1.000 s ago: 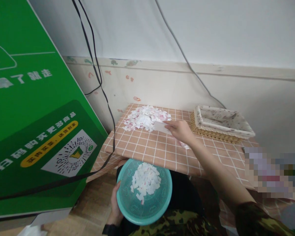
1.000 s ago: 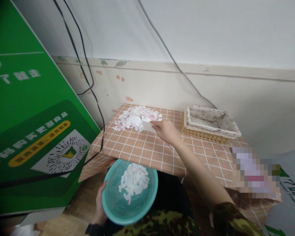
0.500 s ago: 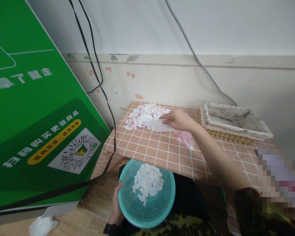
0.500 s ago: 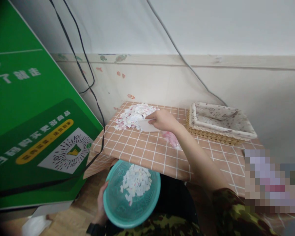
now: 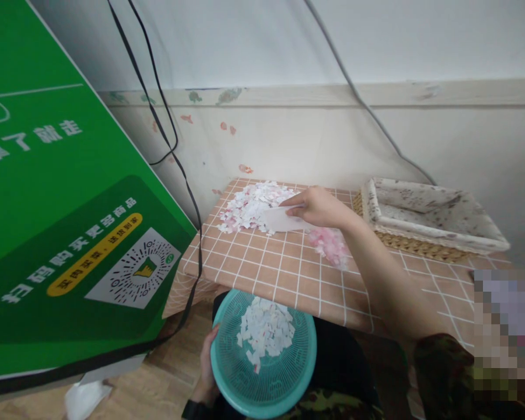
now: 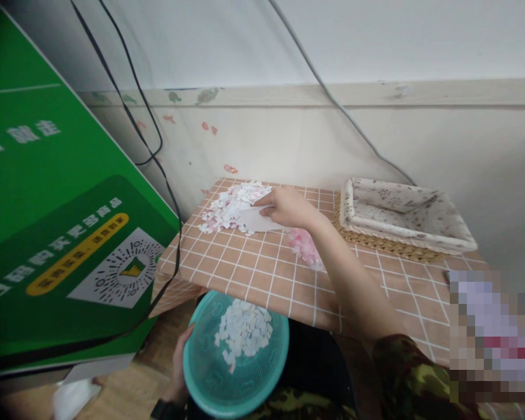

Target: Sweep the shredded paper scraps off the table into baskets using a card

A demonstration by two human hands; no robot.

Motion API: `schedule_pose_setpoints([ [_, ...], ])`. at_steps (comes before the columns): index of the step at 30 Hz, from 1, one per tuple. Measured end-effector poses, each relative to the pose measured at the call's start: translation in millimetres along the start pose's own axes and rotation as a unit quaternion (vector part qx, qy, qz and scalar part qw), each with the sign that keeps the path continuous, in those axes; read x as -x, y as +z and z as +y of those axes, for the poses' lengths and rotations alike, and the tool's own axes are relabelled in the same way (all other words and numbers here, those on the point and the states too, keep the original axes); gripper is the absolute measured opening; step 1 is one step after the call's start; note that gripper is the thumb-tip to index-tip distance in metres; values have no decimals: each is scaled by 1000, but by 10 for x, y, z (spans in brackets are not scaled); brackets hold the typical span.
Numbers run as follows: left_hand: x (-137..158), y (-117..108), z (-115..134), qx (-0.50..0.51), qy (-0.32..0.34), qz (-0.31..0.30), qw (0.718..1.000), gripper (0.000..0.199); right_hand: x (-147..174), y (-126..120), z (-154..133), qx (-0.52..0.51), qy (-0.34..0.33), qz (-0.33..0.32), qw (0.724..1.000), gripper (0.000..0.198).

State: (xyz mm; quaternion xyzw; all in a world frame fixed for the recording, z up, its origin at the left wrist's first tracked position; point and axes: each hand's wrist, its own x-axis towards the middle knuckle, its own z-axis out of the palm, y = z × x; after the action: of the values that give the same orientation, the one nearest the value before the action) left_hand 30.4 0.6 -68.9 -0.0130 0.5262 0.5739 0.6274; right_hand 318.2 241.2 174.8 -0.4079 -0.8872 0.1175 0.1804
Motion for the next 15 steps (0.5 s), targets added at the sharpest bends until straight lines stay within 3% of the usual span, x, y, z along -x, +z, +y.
schedule_pose_setpoints([
  [5, 18, 61, -31, -1, 15, 3, 1000, 22, -2, -14, 128, 51, 38, 15, 998, 33],
  [10, 13, 63, -73, 2, 1, -5, 1000, 21, 7, -38, 144, 14, 31, 0, 999, 32],
  [15, -15, 32, -69, 9, 11, -12, 1000, 24, 212, 82, -32, 40, 115, 117, 986, 30],
])
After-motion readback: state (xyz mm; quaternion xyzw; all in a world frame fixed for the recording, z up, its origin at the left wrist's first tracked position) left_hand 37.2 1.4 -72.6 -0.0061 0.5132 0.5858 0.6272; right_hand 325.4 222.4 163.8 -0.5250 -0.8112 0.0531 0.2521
